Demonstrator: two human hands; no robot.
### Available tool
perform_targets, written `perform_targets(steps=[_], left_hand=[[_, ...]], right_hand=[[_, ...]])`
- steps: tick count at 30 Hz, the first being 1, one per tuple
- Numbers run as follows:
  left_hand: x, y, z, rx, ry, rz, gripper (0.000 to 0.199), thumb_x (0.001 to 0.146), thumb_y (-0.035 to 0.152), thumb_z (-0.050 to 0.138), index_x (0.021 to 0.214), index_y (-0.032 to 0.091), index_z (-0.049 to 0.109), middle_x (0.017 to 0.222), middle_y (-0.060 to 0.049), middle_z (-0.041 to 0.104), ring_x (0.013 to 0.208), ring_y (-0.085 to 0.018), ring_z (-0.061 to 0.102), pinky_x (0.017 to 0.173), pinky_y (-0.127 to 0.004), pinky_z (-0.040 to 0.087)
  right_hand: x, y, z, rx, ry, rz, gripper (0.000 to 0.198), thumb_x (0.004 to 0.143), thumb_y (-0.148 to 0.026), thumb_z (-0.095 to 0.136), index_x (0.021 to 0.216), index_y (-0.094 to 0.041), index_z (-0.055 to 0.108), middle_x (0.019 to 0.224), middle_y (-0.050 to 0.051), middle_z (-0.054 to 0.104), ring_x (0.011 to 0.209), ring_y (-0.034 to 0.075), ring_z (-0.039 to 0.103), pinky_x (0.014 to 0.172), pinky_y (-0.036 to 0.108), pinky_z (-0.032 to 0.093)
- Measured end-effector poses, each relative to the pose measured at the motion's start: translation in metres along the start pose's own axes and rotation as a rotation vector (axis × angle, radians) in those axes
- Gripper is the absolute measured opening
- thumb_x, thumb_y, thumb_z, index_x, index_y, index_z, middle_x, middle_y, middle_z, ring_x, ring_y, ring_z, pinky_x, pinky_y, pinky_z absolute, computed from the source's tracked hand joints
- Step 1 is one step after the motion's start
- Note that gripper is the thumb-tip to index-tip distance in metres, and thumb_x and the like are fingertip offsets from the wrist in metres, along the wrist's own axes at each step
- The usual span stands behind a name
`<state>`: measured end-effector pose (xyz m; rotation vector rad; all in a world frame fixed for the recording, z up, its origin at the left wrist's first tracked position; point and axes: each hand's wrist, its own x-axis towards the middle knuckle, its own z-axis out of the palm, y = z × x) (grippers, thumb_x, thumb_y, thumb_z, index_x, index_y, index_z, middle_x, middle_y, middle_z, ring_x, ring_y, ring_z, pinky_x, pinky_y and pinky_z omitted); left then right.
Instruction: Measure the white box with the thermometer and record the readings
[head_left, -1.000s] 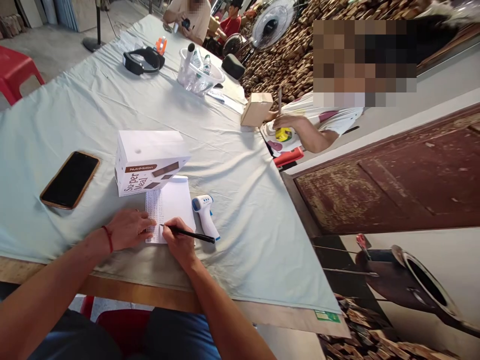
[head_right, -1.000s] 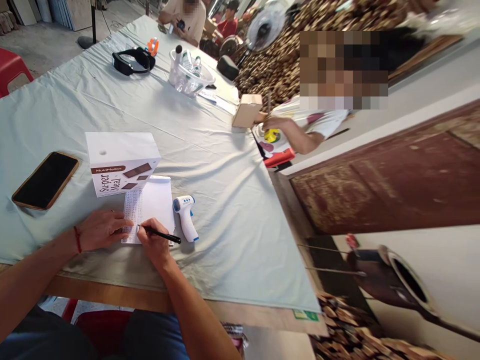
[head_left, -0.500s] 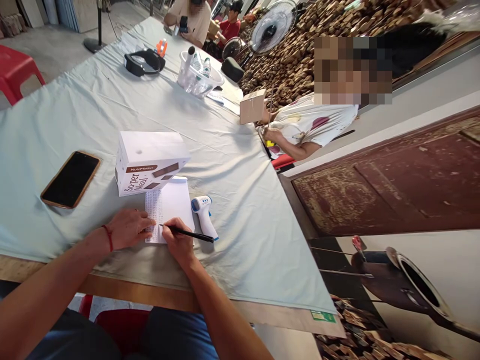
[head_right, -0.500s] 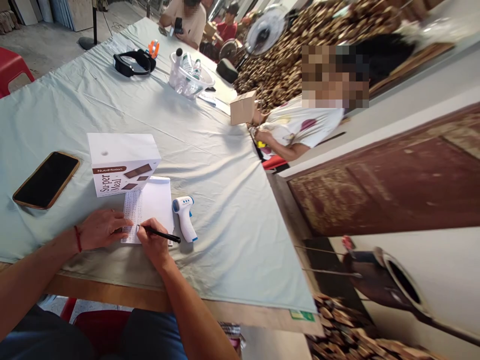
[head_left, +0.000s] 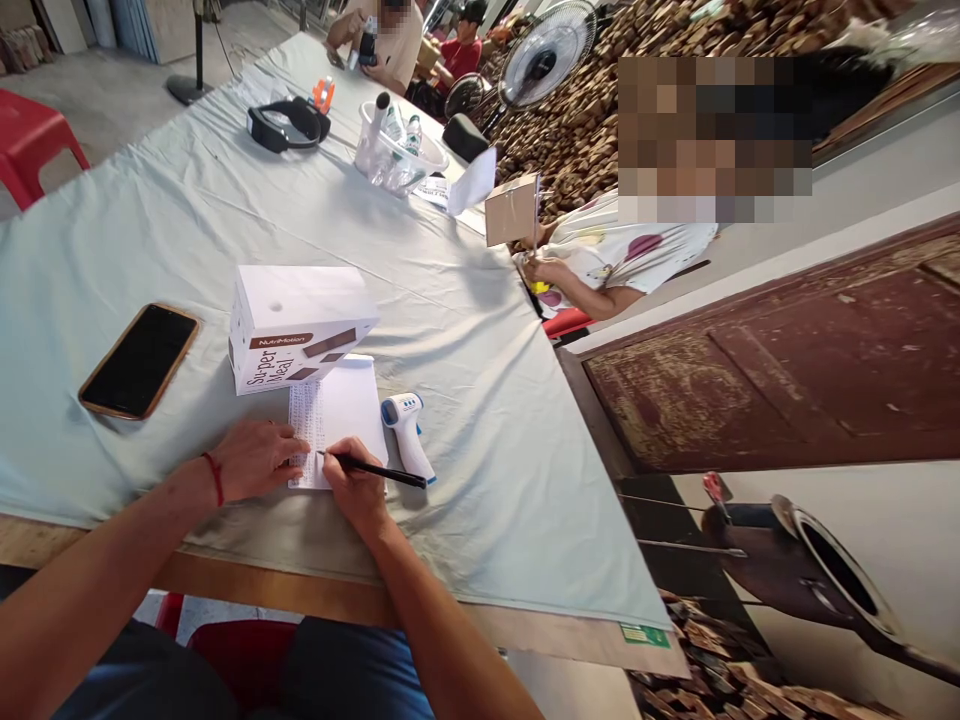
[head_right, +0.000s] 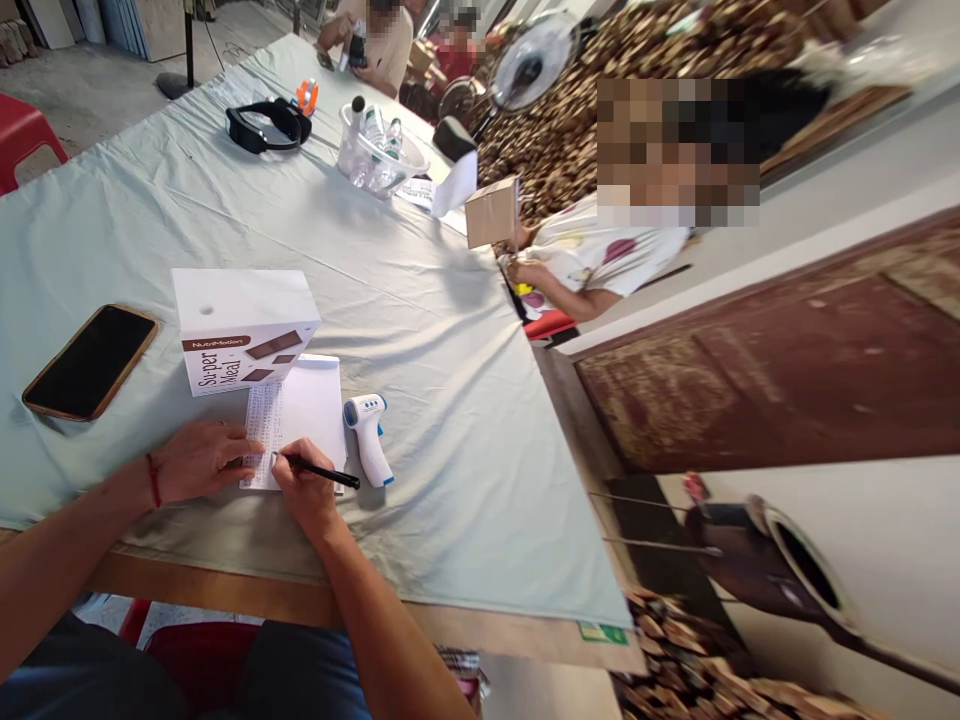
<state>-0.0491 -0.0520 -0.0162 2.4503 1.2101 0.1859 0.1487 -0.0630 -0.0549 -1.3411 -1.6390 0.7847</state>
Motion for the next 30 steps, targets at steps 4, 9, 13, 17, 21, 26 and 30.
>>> perform_targets(steps=[4,9,13,17,21,26,30], left_hand=[[0.0004,-0.0007,0.0016,-0.014,-0.004,-0.004,0.026,0.093,0.033,0.06,0.115,0.024,0.07,0.097,-0.004,0.07,0.082,-0.021,0.065,0.067,-0.03,0.042],[0.001,-0.0007,0.0023,-0.011,-0.002,-0.001,0.027,0.093,0.033,0.059,0.117,0.024,0.069,0.099,-0.004,0.07,0.084,-0.021,0.065,0.067,-0.029,0.042],[0.0011,-0.0012,0.0025,-0.009,-0.01,-0.003,0.027,0.094,0.034,0.059,0.117,0.024,0.069,0.1,-0.005,0.07,0.085,-0.022,0.065,0.067,-0.03,0.042],[0.0011,-0.0013,0.0019,-0.005,-0.005,0.002,0.027,0.093,0.034,0.06,0.117,0.023,0.07,0.098,-0.005,0.071,0.085,-0.022,0.066,0.065,-0.029,0.041],[0.0016,-0.0005,0.0005,0.003,-0.005,0.0,0.028,0.093,0.032,0.061,0.118,0.023,0.07,0.1,-0.005,0.072,0.088,-0.023,0.067,0.065,-0.03,0.041],[0.0018,0.0001,0.0001,0.006,0.0,0.009,0.028,0.093,0.033,0.062,0.117,0.022,0.071,0.1,-0.005,0.072,0.086,-0.023,0.067,0.065,-0.03,0.042],[0.0018,-0.0017,0.0031,0.001,0.03,0.023,0.027,0.092,0.032,0.063,0.115,0.021,0.071,0.097,-0.006,0.072,0.085,-0.022,0.067,0.066,-0.029,0.043]], right_hand=[[-0.0005,0.0027,0.0004,-0.002,0.011,-0.008,0.01,0.073,-0.026,0.054,0.063,-0.022,0.057,0.055,-0.004,0.054,0.052,0.012,0.045,0.052,0.025,0.038],[-0.0006,0.0036,-0.0011,0.005,-0.002,-0.021,0.01,0.073,-0.026,0.056,0.064,-0.022,0.057,0.055,-0.004,0.054,0.052,0.011,0.045,0.052,0.025,0.038],[-0.0003,0.0028,-0.002,-0.002,0.007,-0.037,0.01,0.073,-0.025,0.055,0.064,-0.022,0.057,0.055,-0.004,0.054,0.051,0.011,0.045,0.052,0.024,0.039],[-0.0001,0.0022,-0.0019,-0.005,0.004,-0.047,0.009,0.073,-0.024,0.055,0.065,-0.022,0.056,0.055,-0.005,0.053,0.051,0.011,0.045,0.052,0.025,0.039],[0.0,0.002,-0.0016,-0.004,0.004,-0.042,0.008,0.073,-0.024,0.055,0.065,-0.022,0.056,0.056,-0.004,0.054,0.052,0.011,0.045,0.052,0.025,0.04],[-0.0001,0.0029,-0.0015,-0.001,0.014,-0.03,0.01,0.073,-0.025,0.054,0.063,-0.022,0.055,0.055,-0.005,0.053,0.051,0.011,0.044,0.051,0.025,0.039],[-0.0002,0.004,-0.0019,0.004,0.005,-0.026,0.009,0.072,-0.024,0.054,0.064,-0.022,0.055,0.055,-0.005,0.053,0.051,0.011,0.044,0.052,0.025,0.039]])
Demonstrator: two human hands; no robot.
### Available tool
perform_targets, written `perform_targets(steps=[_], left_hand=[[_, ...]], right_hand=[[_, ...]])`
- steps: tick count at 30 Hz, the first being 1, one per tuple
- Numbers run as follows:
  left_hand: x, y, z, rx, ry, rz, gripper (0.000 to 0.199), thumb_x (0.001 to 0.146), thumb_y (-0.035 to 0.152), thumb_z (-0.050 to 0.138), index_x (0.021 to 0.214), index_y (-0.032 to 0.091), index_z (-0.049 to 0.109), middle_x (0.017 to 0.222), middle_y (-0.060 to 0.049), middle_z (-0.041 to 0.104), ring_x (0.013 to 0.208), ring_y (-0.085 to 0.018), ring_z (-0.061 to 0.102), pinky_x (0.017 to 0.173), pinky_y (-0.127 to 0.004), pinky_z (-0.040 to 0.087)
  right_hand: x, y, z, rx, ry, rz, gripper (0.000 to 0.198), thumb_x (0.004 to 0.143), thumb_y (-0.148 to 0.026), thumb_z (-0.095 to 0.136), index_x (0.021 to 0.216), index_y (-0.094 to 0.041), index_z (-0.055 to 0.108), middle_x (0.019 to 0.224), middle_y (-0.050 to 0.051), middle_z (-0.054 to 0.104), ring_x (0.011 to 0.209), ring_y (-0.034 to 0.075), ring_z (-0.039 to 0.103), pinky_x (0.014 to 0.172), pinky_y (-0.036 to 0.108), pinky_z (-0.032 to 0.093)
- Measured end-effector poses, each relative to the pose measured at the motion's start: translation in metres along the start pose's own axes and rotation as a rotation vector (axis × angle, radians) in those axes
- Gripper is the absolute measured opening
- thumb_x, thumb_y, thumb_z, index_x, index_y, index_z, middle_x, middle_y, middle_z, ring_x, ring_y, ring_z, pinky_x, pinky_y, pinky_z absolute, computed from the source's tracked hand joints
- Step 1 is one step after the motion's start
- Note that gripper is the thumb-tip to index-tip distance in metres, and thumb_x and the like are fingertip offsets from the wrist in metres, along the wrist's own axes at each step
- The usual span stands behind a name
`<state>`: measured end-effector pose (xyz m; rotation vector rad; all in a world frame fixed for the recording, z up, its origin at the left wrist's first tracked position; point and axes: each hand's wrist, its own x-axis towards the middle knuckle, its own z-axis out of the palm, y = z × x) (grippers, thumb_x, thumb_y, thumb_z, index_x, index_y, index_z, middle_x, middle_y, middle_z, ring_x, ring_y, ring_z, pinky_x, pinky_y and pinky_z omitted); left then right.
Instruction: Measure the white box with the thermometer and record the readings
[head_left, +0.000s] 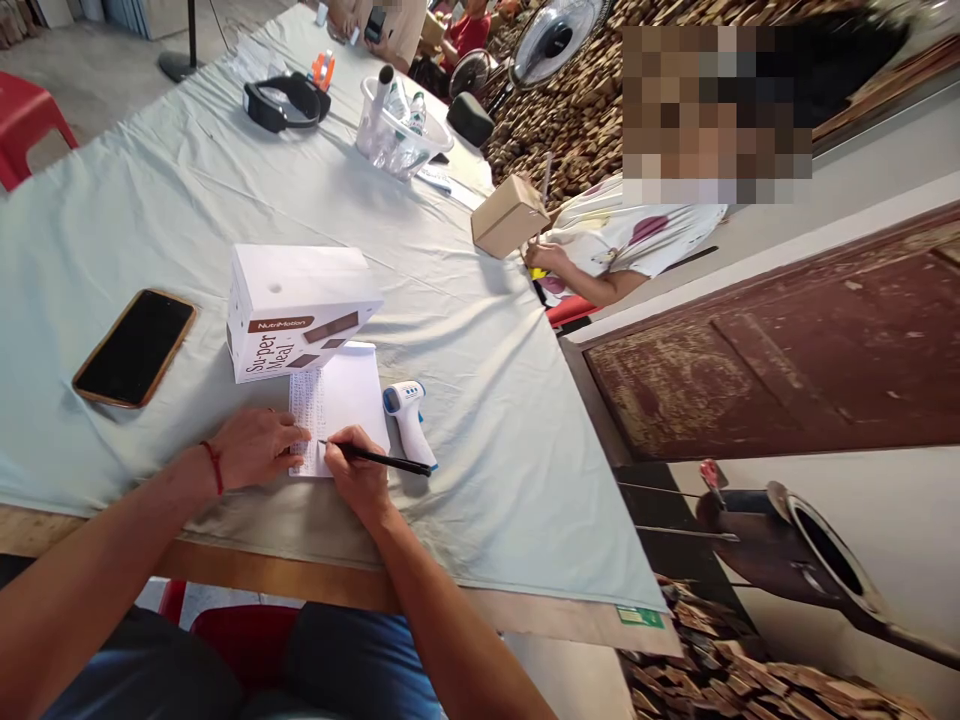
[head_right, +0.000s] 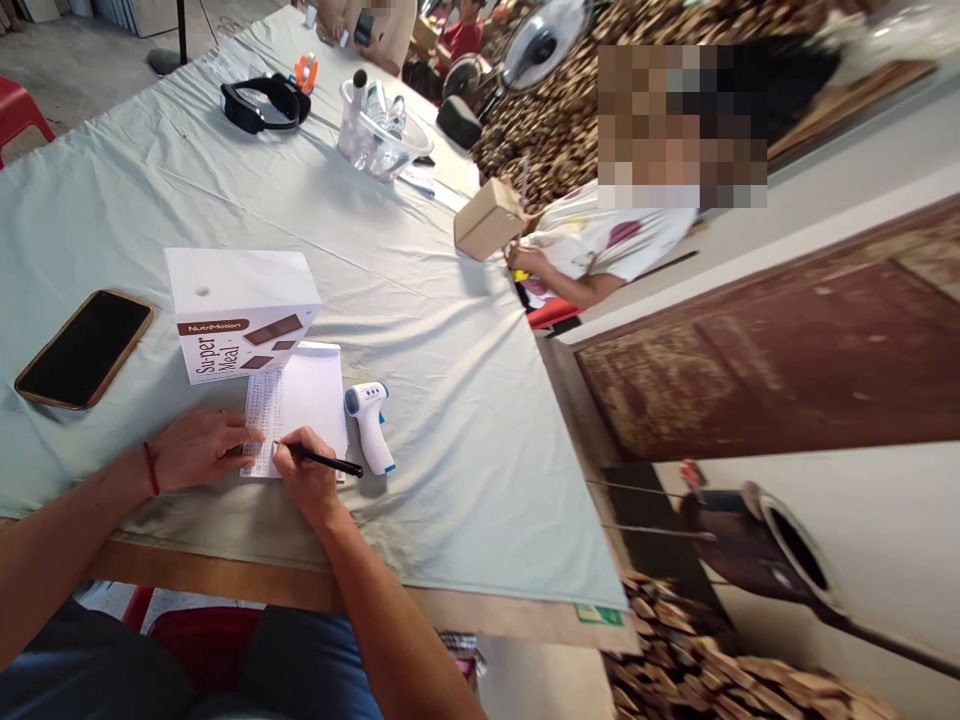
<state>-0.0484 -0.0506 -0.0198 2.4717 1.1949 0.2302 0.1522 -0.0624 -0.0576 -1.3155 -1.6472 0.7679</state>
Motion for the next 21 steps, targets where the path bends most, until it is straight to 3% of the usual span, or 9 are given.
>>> perform_targets(steps=[4,21], left_hand=[[-0.0003,-0.0022,0.0027,-0.028,0.034,0.015,0.026,0.092,0.031,0.061,0.114,0.021,0.071,0.1,-0.006,0.072,0.084,-0.021,0.066,0.067,-0.029,0.045],[-0.0003,0.0021,-0.0037,-0.007,-0.041,-0.03,0.028,0.093,0.033,0.062,0.117,0.022,0.07,0.101,-0.005,0.072,0.087,-0.023,0.065,0.066,-0.029,0.042]], right_hand=[[-0.0005,0.0012,-0.0002,0.003,-0.003,0.002,0.009,0.073,-0.024,0.054,0.064,-0.022,0.055,0.055,-0.005,0.052,0.051,0.011,0.045,0.052,0.025,0.039],[-0.0018,0.0044,-0.0003,0.001,0.021,-0.01,0.009,0.074,-0.025,0.055,0.065,-0.022,0.055,0.056,-0.005,0.052,0.054,0.012,0.045,0.053,0.025,0.038]])
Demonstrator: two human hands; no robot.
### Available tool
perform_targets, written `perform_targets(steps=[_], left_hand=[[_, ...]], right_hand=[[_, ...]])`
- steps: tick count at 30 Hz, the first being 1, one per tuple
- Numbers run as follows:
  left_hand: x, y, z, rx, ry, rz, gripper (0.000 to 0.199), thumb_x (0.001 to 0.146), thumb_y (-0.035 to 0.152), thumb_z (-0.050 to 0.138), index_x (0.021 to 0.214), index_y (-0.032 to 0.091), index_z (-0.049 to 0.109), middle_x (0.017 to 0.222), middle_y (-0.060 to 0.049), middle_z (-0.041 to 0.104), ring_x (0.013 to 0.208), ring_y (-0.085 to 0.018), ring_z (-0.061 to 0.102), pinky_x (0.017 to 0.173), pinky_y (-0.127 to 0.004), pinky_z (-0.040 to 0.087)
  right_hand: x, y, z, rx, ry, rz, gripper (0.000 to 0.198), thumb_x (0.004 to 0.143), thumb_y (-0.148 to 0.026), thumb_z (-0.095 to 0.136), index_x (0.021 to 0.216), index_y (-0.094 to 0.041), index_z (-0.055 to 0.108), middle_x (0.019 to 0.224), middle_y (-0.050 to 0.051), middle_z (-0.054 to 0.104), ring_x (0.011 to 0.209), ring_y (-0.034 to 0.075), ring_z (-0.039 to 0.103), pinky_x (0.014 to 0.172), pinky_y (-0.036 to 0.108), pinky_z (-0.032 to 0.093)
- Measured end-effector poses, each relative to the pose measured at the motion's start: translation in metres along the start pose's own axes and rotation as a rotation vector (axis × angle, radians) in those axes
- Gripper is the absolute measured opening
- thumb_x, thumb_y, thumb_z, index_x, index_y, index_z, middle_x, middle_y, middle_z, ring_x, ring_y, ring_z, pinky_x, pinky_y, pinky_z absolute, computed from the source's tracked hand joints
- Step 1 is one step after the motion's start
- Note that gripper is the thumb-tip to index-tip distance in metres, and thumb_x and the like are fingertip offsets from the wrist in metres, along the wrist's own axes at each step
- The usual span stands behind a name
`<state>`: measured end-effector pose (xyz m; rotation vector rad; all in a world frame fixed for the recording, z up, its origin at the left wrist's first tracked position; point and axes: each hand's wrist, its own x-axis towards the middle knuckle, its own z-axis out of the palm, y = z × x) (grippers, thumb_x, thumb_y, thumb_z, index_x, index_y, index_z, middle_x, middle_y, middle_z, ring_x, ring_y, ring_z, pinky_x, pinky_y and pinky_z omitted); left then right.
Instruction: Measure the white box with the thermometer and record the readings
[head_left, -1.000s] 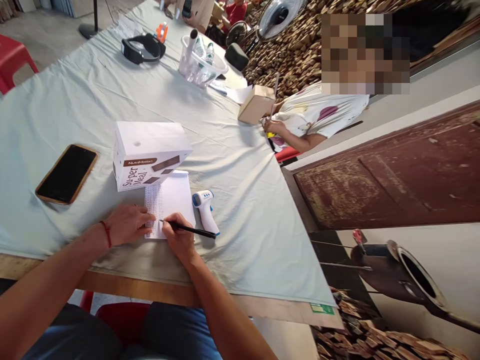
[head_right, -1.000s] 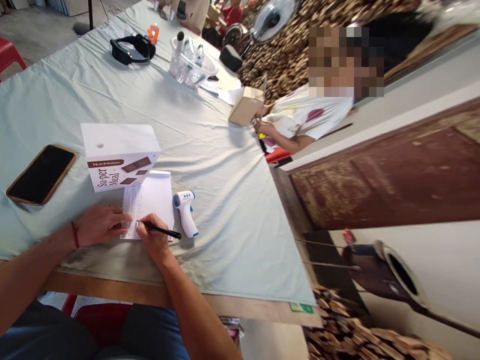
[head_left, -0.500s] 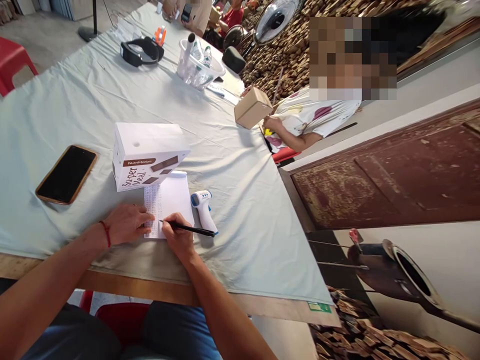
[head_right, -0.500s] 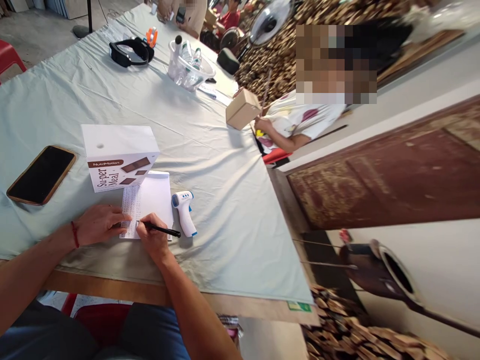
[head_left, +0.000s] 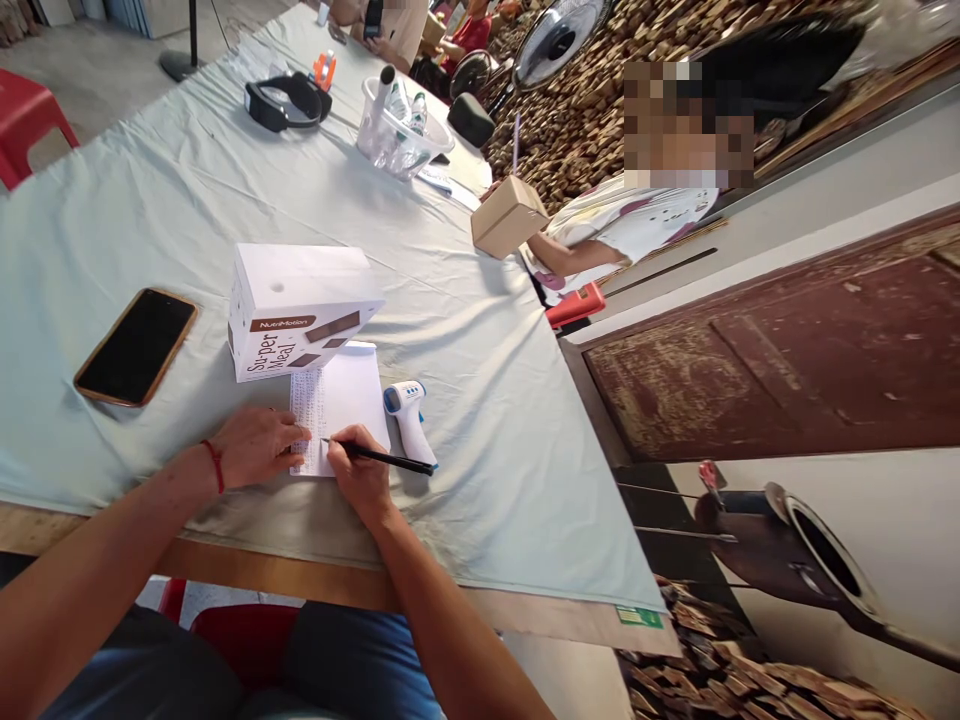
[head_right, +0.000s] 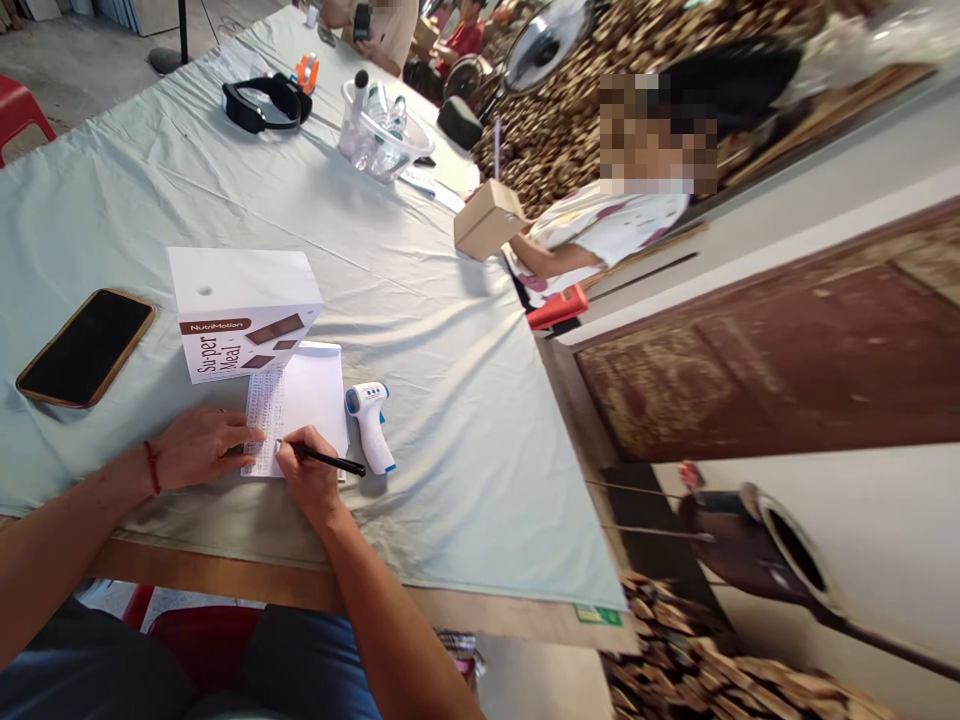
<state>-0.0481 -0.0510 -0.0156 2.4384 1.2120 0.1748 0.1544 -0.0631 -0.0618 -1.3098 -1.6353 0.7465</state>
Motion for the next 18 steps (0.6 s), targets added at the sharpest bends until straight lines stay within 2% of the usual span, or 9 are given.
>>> perform_targets(steps=[18], left_hand=[[-0.0004,-0.0028,0.0043,-0.009,0.063,0.038,0.023,0.091,0.032,0.062,0.11,0.021,0.071,0.097,-0.006,0.071,0.084,-0.021,0.065,0.065,-0.029,0.042]], right_hand=[[-0.0005,0.0027,0.0003,-0.032,0.065,0.041,0.009,0.074,-0.026,0.055,0.066,-0.023,0.055,0.057,-0.003,0.055,0.055,0.013,0.048,0.054,0.026,0.042]])
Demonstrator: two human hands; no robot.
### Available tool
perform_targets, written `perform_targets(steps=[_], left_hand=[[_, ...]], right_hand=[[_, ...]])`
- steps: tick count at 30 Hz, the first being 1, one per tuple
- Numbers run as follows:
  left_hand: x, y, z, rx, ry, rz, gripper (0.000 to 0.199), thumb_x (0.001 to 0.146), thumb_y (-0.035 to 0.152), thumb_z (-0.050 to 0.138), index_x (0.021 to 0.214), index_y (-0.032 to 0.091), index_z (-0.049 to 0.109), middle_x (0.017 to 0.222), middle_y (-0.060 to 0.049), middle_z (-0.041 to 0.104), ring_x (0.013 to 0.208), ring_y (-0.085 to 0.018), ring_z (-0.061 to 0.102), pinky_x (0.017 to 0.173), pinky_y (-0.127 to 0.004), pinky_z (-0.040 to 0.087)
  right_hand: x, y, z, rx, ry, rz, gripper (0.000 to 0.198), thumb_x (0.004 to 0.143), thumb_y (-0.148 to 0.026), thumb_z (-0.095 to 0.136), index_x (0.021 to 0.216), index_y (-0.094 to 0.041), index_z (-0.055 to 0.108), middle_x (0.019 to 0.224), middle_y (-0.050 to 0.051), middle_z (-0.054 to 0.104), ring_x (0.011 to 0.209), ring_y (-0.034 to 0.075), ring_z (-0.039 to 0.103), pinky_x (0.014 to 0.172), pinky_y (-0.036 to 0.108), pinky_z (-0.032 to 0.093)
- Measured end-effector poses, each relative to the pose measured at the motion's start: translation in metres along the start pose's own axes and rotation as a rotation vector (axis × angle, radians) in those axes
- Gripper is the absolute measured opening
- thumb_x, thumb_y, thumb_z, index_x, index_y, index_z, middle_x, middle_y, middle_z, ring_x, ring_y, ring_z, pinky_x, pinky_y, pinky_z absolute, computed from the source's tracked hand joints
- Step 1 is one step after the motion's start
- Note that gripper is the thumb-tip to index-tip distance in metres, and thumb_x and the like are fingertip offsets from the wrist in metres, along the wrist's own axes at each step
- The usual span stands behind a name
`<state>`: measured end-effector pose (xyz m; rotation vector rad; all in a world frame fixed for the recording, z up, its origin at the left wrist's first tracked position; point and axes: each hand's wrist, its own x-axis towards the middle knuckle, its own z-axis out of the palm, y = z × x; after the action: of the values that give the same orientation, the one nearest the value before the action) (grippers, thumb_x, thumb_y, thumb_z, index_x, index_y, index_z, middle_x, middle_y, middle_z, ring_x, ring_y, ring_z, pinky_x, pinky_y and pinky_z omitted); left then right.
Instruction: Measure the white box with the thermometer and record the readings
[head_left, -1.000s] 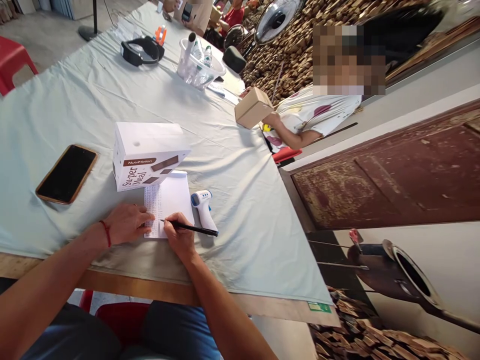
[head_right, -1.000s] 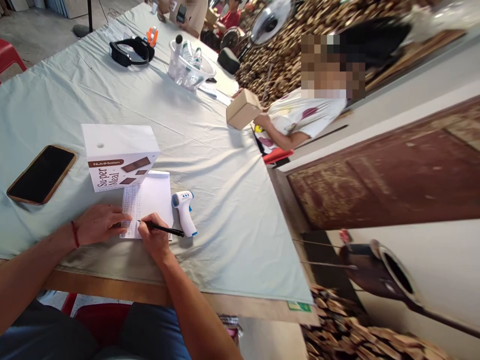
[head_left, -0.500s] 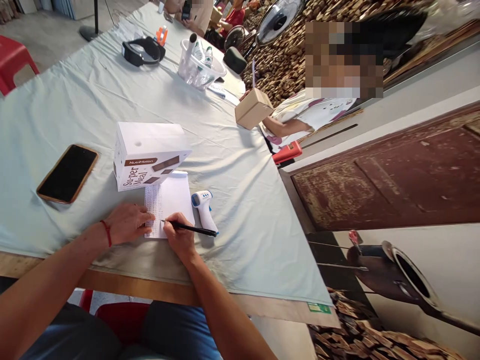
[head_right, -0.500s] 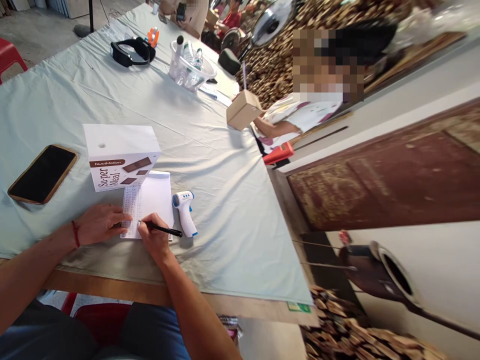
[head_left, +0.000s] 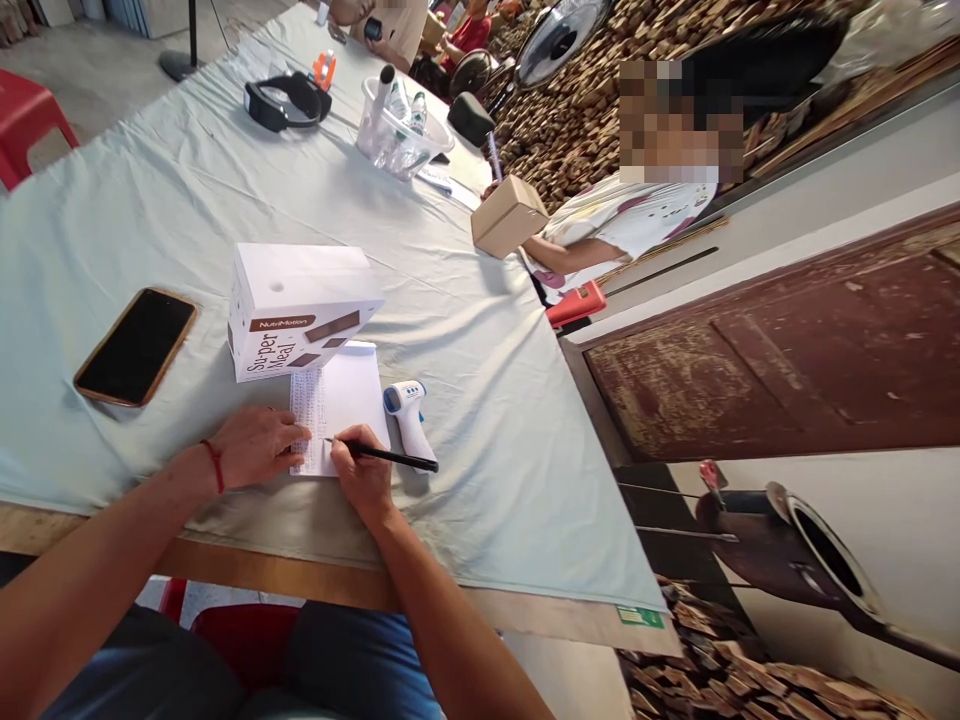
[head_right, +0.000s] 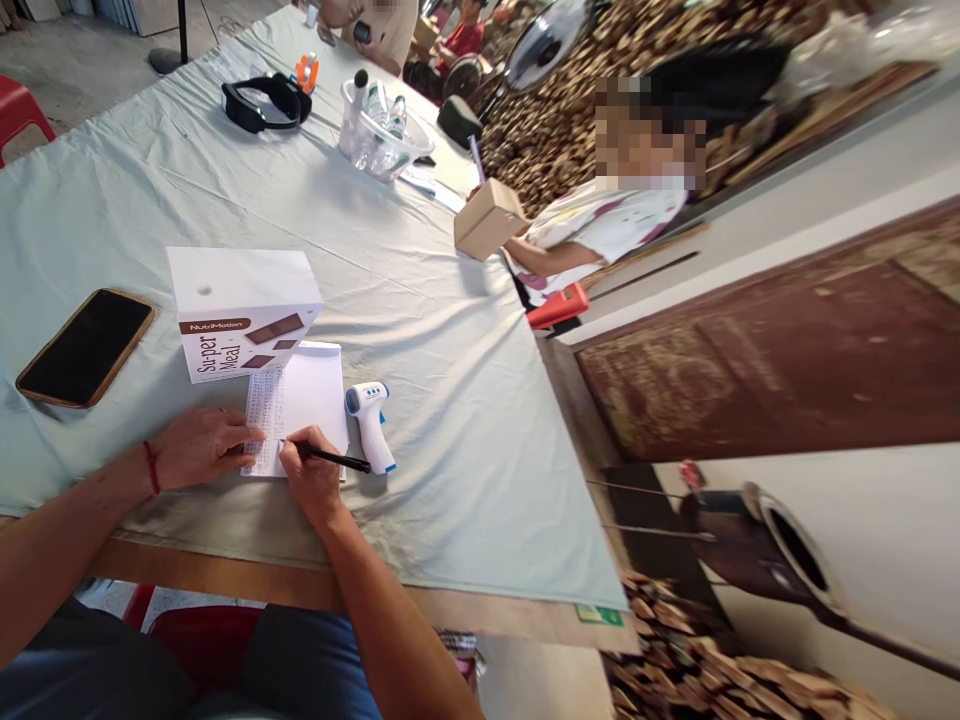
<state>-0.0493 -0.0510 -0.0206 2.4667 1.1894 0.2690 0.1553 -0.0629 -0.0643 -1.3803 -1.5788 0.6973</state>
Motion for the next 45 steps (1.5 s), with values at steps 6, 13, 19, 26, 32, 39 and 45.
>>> perform_targets(steps=[6,13,19,26,32,39,45], left_hand=[[0.0005,0.0005,-0.0016,0.009,-0.023,-0.005,0.026,0.092,0.032,0.061,0.114,0.021,0.07,0.097,-0.007,0.071,0.084,-0.022,0.065,0.066,-0.03,0.043],[0.0001,0.0006,-0.0015,0.023,-0.017,0.002,0.025,0.092,0.033,0.06,0.112,0.021,0.07,0.096,-0.005,0.071,0.084,-0.021,0.066,0.065,-0.029,0.042],[0.0007,0.0019,-0.0031,0.015,-0.042,-0.021,0.023,0.092,0.033,0.061,0.111,0.022,0.071,0.099,-0.005,0.072,0.086,-0.023,0.066,0.065,-0.029,0.042],[0.0008,0.0017,-0.0037,0.002,-0.06,-0.029,0.026,0.093,0.033,0.06,0.114,0.022,0.07,0.101,-0.006,0.072,0.088,-0.023,0.067,0.066,-0.03,0.043],[0.0009,0.0006,-0.0014,-0.009,-0.024,-0.019,0.023,0.091,0.031,0.062,0.11,0.02,0.071,0.101,-0.007,0.072,0.086,-0.024,0.067,0.068,-0.031,0.045],[0.0009,0.0013,-0.0011,-0.004,-0.012,-0.015,0.024,0.091,0.032,0.062,0.111,0.022,0.071,0.099,-0.006,0.072,0.084,-0.022,0.066,0.065,-0.029,0.043],[0.0005,-0.0015,0.0005,0.031,0.006,0.006,0.024,0.091,0.032,0.062,0.111,0.023,0.071,0.096,-0.004,0.073,0.082,-0.022,0.067,0.062,-0.029,0.041]], right_hand=[[-0.0001,-0.0007,0.0004,0.002,0.0,-0.008,0.009,0.074,-0.026,0.055,0.065,-0.023,0.056,0.056,-0.004,0.054,0.054,0.013,0.047,0.054,0.026,0.041],[-0.0005,-0.0007,0.0004,0.002,-0.009,-0.003,0.009,0.074,-0.026,0.055,0.065,-0.023,0.054,0.056,-0.004,0.052,0.054,0.013,0.045,0.053,0.026,0.04],[-0.0005,-0.0018,0.0009,0.005,-0.011,-0.011,0.011,0.074,-0.027,0.055,0.065,-0.023,0.054,0.055,-0.004,0.052,0.053,0.012,0.045,0.053,0.025,0.039],[-0.0006,-0.0002,0.0001,0.012,-0.014,-0.014,0.01,0.074,-0.026,0.054,0.065,-0.023,0.053,0.055,-0.005,0.05,0.052,0.012,0.044,0.052,0.025,0.038],[-0.0004,0.0011,-0.0011,0.013,0.049,-0.008,0.009,0.075,-0.026,0.054,0.067,-0.023,0.054,0.06,-0.002,0.055,0.057,0.014,0.05,0.056,0.027,0.042],[-0.0004,0.0019,-0.0004,-0.016,0.027,-0.01,0.01,0.076,-0.028,0.055,0.068,-0.022,0.055,0.057,-0.004,0.053,0.055,0.013,0.047,0.055,0.026,0.04],[-0.0008,0.0027,0.0,-0.025,0.014,-0.028,0.011,0.077,-0.028,0.055,0.067,-0.022,0.054,0.057,-0.005,0.052,0.055,0.013,0.046,0.054,0.025,0.04]])
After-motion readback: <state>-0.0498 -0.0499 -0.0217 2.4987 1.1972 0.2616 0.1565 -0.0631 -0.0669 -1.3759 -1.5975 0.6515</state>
